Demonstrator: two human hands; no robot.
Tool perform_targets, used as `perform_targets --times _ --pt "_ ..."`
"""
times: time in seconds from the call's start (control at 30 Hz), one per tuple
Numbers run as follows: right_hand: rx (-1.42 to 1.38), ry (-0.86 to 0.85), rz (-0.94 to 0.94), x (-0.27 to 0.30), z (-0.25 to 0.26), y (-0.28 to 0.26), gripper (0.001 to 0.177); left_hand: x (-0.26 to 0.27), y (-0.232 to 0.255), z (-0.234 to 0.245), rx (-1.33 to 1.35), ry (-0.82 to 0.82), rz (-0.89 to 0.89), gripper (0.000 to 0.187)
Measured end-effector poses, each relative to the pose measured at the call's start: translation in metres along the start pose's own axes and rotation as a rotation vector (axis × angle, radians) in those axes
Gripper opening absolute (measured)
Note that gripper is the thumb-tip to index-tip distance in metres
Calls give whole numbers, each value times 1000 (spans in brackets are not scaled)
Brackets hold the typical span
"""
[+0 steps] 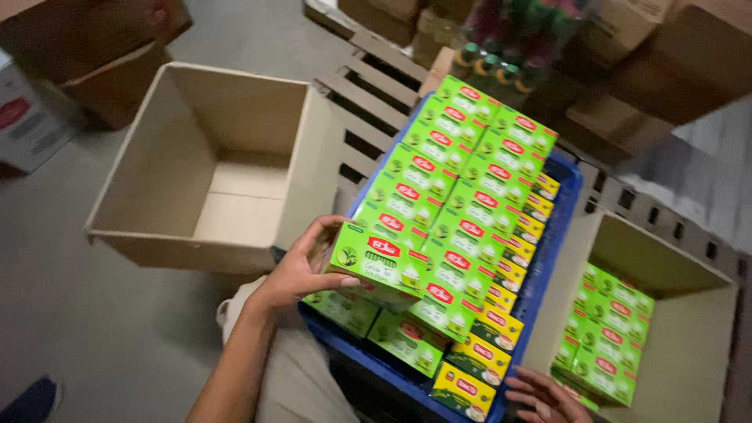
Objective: The person is packing small green tea boxes from a blue crate into a larger cardboard box. They repeatedly pick up individual boxes and place them neatly inside the larger box.
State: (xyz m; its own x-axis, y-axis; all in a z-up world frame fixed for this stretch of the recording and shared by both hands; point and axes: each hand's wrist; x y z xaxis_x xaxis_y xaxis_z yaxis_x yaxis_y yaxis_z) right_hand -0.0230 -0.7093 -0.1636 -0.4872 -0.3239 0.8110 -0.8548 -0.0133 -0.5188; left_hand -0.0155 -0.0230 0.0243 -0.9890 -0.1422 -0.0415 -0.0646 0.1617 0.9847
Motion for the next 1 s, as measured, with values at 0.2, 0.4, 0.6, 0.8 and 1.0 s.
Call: perform_targets --times 0.2,0.4,0.6,0.8,1.0 --pt "264 175 611 103 -139 -79 63 -7 9 -70 209 -105 17 83" --pt "326 357 782 134 -196 -132 62 -10 26 -156 257 -269 197 82" --pt "869 465 882 165 -228 -181 96 -25 27 -220 84 -374 132 81" --pt "970 504 796 166 -230 -201 93 -30 35 -267 -52 -438 129 77" --pt "977 509 973 157 -175 -198 88 -32 23 -302 -384 -429 18 79"
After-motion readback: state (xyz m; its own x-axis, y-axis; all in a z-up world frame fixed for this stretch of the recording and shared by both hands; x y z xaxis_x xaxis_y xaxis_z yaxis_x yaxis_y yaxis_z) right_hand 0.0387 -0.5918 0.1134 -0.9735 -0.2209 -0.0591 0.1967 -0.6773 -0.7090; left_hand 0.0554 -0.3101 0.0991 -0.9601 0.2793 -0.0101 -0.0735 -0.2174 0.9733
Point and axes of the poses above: each hand's wrist, its own x-axis away from the middle knuckle, its own z-axis out of the back of the hand, y = z × x, and after that the axes turned 11 degrees about y, right-handed
